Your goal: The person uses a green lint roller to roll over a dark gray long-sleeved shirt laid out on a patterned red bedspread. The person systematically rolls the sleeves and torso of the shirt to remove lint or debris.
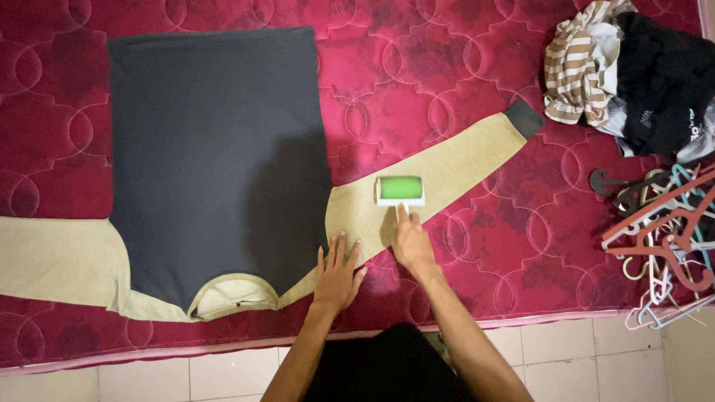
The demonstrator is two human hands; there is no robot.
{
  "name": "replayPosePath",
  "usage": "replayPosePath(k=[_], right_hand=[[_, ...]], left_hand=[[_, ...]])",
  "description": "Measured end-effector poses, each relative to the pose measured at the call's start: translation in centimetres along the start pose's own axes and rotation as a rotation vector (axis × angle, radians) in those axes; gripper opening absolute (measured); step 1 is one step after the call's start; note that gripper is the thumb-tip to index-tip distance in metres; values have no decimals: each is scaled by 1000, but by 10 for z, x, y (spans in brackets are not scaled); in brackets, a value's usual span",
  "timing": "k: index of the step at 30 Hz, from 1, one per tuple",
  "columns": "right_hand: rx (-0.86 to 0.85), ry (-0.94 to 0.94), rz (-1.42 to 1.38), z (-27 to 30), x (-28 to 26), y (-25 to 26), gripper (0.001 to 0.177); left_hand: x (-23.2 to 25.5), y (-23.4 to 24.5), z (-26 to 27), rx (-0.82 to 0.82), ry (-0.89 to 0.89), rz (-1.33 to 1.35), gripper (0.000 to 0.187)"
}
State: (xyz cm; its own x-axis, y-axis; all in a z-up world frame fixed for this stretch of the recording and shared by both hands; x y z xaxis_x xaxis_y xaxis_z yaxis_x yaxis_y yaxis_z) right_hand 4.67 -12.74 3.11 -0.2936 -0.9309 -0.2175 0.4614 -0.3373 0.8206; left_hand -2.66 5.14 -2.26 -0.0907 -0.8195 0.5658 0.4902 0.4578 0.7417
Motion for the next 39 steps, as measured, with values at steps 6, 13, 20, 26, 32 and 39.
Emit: replayPosePath(k=[6,13,20,26,32,39], right_hand=[[24,-2,-12,58,9,-13,58],[117,37,-51,53,14,-26,57],[111,15,-49,62,15,-32,57],[45,-19,-32,102,22,-45,57],[75,-8,-14,127,32,-49,54],[135,-29,-76,133,6,-12,50]], left_hand=[[2,2,-1,-17,14,22,67],[7,12,16,78,-55,3,66],[-7,10,43,68,-7,28,71],[-18,10,53,40,-36,19,74],[-20,11,50,-39,-4,-25,73],[-23,19,46,29,-6,46,86]])
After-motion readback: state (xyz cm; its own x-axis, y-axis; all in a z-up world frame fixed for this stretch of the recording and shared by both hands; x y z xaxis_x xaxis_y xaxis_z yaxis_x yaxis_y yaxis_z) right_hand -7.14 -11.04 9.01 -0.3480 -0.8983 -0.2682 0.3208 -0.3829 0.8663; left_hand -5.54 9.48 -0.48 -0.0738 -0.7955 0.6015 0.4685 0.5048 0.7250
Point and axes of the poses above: each hand's wrist, its own z-axis away from the middle knuckle, its own y-axis out of the back of the hand, x = y × z, the point moved 6 cm from there along -z, towards the middle knuckle, and after that the axes turned 13 degrees about z, right-handed, at the moved point
